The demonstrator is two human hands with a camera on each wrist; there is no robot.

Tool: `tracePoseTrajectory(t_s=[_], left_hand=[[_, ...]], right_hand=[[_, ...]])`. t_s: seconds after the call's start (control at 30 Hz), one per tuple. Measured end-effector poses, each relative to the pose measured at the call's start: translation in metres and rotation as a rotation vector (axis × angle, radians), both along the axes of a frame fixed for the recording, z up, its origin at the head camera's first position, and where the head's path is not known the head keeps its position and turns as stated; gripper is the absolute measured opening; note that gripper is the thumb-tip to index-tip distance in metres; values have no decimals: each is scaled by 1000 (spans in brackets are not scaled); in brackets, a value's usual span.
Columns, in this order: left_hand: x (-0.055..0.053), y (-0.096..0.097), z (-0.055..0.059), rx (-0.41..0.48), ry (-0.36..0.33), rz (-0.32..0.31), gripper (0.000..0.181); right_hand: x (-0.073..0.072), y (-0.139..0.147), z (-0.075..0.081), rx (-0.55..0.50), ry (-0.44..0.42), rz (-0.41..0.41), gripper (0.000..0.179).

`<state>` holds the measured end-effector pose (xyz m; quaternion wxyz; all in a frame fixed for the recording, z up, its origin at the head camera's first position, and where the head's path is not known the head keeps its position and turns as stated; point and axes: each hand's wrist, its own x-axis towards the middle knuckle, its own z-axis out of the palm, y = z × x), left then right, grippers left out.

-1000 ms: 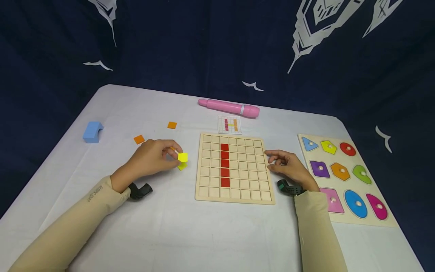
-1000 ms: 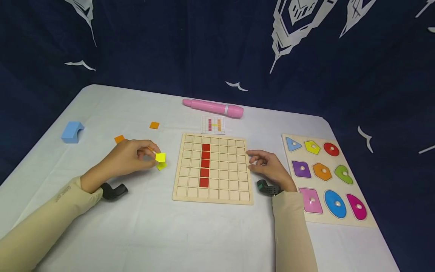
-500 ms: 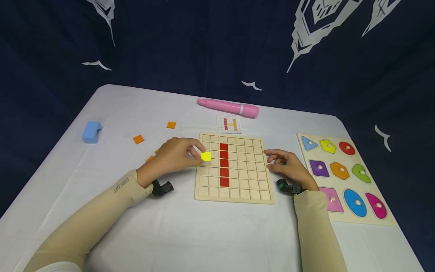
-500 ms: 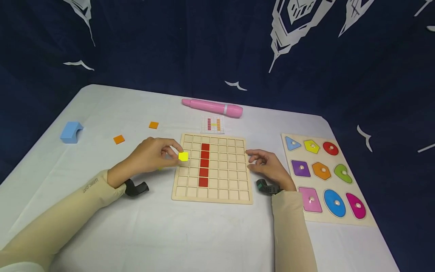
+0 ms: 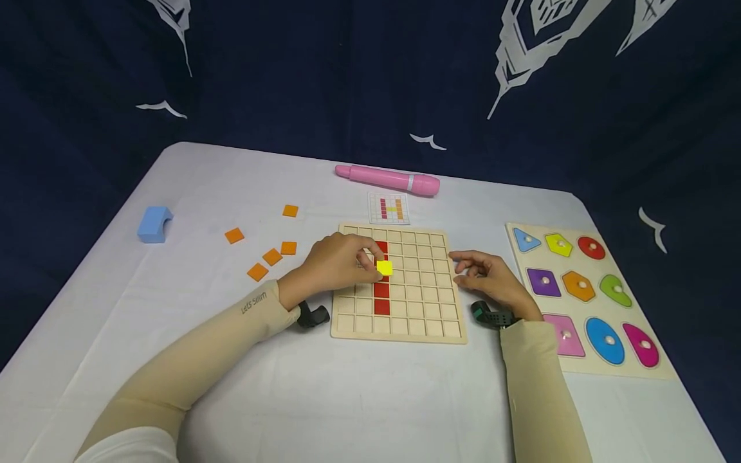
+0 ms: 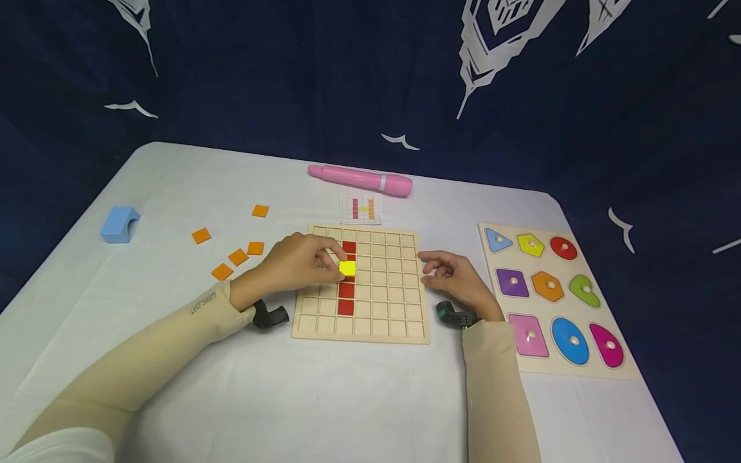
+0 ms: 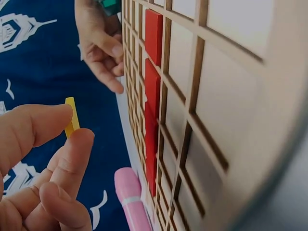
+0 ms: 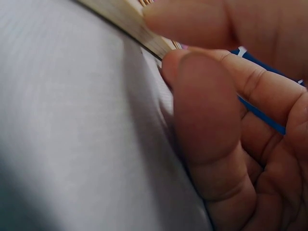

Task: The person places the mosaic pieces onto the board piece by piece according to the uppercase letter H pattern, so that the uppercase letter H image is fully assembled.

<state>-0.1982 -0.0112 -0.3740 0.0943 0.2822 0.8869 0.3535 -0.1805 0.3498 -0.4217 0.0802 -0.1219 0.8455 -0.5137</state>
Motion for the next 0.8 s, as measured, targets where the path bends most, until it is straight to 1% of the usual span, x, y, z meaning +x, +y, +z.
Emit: tracePoseTrajectory(t_s=[0.27,0.47,0.63,0.8], left_hand=[[-10,21,-6,-34,14,-14,29],[-16,32,-8,-105,22,-16,29],[-20,39,-11,-154,31,-11,27],[-22,42,-12,-190,17,-7,26]], right_hand=[[0,0,1,15,-21,-15,50],[0,0,1,16,-24,-21,51],[0,0,1,17,-28,-23,51],[0,0,1,19,-29,-23,51]])
